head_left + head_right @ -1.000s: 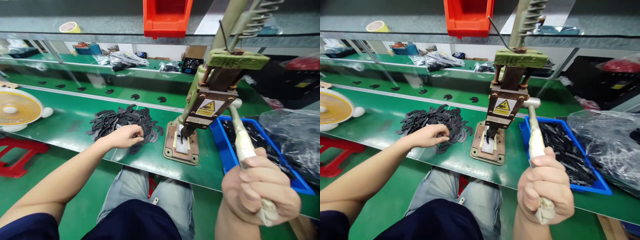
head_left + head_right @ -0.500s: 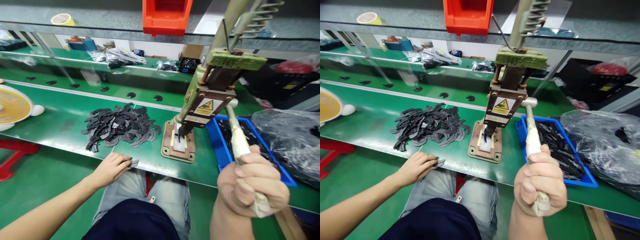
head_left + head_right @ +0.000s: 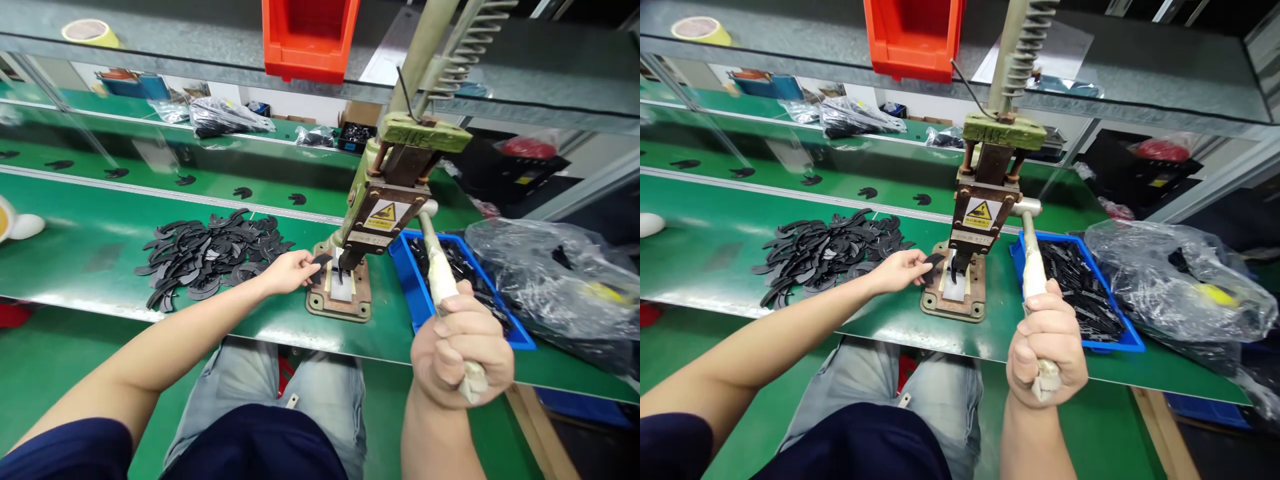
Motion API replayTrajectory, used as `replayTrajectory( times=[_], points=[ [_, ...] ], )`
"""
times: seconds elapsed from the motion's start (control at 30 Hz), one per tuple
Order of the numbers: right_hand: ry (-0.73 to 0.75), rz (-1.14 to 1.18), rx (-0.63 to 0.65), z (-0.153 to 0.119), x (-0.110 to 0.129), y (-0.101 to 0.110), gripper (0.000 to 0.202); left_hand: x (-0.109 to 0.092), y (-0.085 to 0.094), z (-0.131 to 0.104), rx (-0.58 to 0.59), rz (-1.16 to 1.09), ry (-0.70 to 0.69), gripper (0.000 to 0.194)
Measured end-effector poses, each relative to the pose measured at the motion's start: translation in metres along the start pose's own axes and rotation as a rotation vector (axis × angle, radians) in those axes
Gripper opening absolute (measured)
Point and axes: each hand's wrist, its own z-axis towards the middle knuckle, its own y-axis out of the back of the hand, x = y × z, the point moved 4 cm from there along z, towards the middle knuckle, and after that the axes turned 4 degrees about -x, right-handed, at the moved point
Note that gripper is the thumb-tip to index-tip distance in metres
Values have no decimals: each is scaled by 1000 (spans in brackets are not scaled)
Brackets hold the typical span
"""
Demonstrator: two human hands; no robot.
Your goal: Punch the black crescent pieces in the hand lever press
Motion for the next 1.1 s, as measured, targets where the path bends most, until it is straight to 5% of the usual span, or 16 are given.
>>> replayTrajectory(
  times=[0.2,1.1],
  points=[
    [-2,-25,0,0,1,-1,35,5,-21,31,11,13,20,26],
    [71,8,-28,-1,-7,-2,47,9,-26,40,126,21,186,35]
  ],
)
